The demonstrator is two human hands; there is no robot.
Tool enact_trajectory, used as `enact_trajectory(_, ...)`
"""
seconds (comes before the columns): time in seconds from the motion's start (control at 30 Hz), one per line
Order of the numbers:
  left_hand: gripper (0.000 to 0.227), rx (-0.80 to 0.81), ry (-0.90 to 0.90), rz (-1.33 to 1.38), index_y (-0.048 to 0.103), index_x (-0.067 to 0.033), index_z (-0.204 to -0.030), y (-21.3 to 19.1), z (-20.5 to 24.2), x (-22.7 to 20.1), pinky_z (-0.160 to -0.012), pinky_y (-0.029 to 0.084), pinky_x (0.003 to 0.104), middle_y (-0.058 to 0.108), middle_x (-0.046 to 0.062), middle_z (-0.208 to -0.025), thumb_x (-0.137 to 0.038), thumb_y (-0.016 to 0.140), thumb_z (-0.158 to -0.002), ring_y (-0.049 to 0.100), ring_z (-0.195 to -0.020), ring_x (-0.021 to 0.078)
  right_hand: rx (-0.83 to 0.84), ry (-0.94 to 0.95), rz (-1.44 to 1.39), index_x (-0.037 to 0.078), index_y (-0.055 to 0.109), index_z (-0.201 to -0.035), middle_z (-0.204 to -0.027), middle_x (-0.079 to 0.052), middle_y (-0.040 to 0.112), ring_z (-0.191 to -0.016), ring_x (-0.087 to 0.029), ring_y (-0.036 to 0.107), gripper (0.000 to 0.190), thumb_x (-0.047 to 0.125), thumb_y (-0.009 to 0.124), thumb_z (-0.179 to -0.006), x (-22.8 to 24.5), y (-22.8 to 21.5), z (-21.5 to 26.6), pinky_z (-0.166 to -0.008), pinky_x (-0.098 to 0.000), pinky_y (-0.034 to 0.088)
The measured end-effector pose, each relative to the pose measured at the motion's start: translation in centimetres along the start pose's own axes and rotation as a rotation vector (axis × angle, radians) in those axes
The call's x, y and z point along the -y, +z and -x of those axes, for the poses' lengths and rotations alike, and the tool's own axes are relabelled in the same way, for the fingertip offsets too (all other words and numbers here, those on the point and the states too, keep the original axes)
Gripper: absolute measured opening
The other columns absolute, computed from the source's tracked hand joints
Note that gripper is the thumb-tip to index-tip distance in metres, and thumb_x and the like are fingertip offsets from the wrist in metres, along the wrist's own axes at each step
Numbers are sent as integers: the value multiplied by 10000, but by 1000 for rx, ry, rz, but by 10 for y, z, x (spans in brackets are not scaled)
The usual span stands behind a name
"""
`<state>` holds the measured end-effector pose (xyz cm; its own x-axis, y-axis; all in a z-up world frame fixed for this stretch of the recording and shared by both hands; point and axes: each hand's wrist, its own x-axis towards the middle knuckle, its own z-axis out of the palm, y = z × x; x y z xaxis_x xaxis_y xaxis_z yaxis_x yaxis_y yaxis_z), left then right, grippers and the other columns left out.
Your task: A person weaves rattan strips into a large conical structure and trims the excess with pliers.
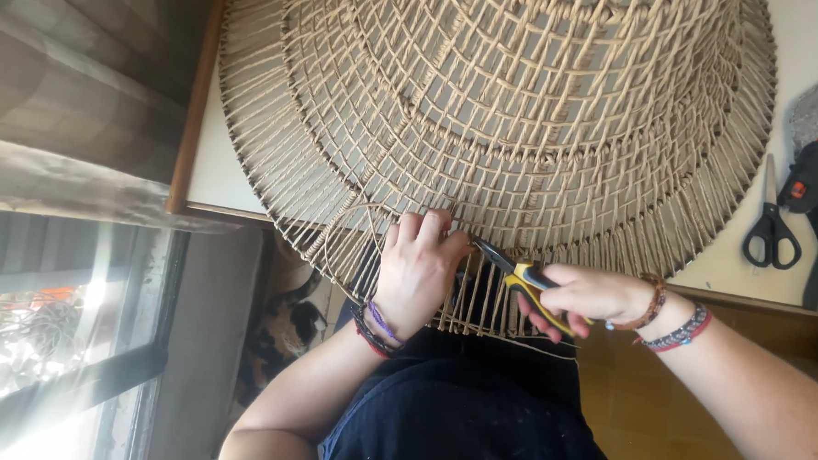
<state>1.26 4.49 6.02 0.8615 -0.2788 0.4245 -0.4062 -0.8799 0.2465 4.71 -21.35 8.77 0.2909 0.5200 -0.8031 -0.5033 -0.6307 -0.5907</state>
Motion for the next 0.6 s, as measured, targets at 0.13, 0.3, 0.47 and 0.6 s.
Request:
enact_trajectory(0.13, 254, -96, -24, 66, 641, -192, -843, 33, 22, 18, -759, 430, 338, 468, 15, -1049, -401, 653, -986, 504, -964, 228, -123, -68, 181, -62, 683, -947, -640, -122, 649, -508, -183, 688, 259, 11, 468, -823, -8, 14, -2, -231, -232, 399)
enact_trajectory(0.3, 402, -391, 121, 225, 630, -118, -1070, 69, 52, 46, -902, 515, 406, 623, 59, -1098, -436, 790, -884, 643, -1071, 292, -1001, -115, 1449, 88, 585, -1036, -700, 3, 581, -580, -198, 697, 384, 442, 511, -910, -57, 43, -25, -417, -341, 529)
enact_trajectory(0.47, 365, -410, 42, 93, 619, -173, -1122, 57, 43, 40, -974, 425, 480, 563, 77, -1283, -377, 749, -848, 546, -1204, 354, -1127, -105, 1547, 91, 599, -1033, -727, -21, 599, -591, -206, 688, 236, 243, 520, -871, -47, 48, 10, -413, -333, 536)
enact_trajectory(0.6, 365, -372, -32, -10, 565, -169, -1092, 34, 36, 25, -983, 391, 475, 534, 101, -1294, -278, 750, -797, 524, -1241, 360, -1103, -101, 1440, 57, 675, -1088, -696, 9, 667, -463, -58, 622, 224, 186, 495, -1058, -81, 14, 52, -348, -215, 506)
